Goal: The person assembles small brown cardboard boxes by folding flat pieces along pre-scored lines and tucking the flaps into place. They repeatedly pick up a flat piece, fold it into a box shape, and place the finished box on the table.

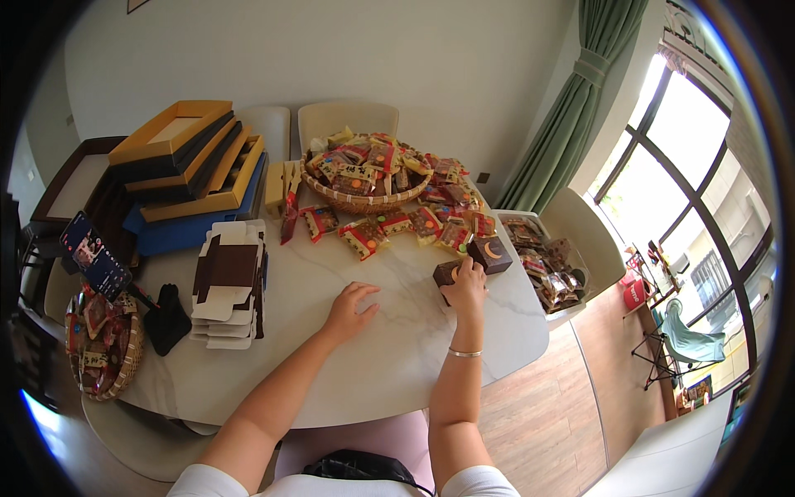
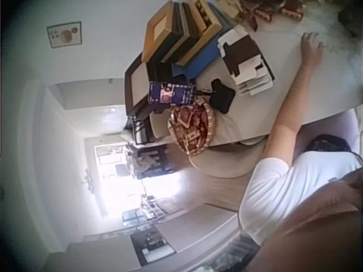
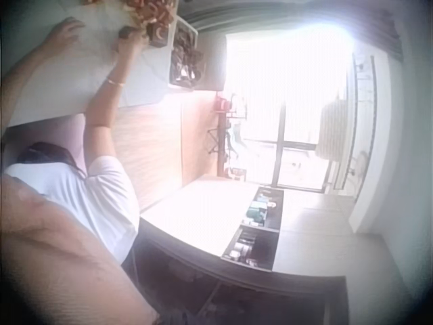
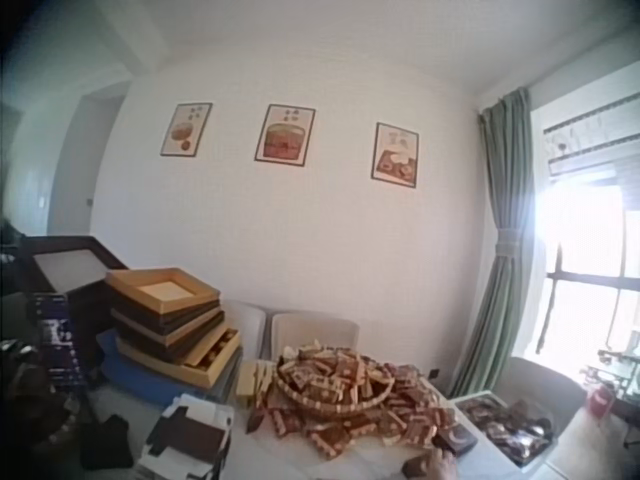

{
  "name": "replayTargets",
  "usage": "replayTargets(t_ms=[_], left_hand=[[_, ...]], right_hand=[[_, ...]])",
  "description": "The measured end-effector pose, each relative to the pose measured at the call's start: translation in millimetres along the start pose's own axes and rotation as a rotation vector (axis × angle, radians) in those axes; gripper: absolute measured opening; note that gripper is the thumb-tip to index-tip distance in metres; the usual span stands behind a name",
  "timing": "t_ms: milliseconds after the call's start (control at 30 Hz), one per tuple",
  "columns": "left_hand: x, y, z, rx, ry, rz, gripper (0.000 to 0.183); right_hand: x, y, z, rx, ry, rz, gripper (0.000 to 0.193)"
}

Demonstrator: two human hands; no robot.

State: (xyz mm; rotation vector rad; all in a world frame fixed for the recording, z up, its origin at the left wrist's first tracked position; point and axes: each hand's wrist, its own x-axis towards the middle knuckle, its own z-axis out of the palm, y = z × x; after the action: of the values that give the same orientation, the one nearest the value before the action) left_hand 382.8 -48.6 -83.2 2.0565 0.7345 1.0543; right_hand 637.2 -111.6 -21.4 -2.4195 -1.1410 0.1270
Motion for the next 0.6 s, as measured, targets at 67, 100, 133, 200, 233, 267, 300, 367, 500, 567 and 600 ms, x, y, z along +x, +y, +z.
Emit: replayTargets(t_ms=[67, 100, 133, 200, 233, 267, 300, 367, 500, 567, 600], left_hand=[[-2, -4, 1, 0.009, -0.002, 0.005, 0.030], [-2, -6, 0, 0.017, 0.000, 0.011, 0.029], [-1, -5, -2, 0.007, 0.001, 0.007, 0.029], [-1, -1, -5, -0.018, -0.003, -0.001, 0.028], [-1, -1, -5, -0.023, 0.002, -0.009, 0.028], [2, 0, -3, -0.035, 0.003, -0.013, 0.028], [2, -1, -3, -0.043, 0.007, -0.023, 0.027], [5, 3, -4, -0.105, 0.008, -0.057, 0.027], [9, -5, -4, -0.144, 0.051, -0.026, 0.028], [10, -2, -4, -0.155, 0.041, -0.037, 0.028], [9, -2, -6, -0.156, 0.041, -0.049, 0.028]], right_hand=[[-3, 1, 0, 0.067, 0.033, -0.058, 0.084], [-2, -4, -6, 0.045, 0.048, -0.047, 0.084], [-1, -12, -17, 0.024, 0.064, -0.041, 0.084], [19, -17, -24, -0.074, 0.102, -0.065, 0.086], [39, -11, -23, -0.081, 0.121, -0.180, 0.085], [63, -3, -21, -0.093, 0.143, -0.289, 0.084], [79, -1, -17, -0.117, 0.125, -0.337, 0.084], [104, 1, -12, -0.180, 0.064, -0.363, 0.084], [148, -2, -7, -0.359, -0.399, -0.202, 0.087], [156, 10, 1, -0.319, -0.289, -0.249, 0.084], [152, 4, 2, -0.296, -0.241, -0.280, 0.082]])
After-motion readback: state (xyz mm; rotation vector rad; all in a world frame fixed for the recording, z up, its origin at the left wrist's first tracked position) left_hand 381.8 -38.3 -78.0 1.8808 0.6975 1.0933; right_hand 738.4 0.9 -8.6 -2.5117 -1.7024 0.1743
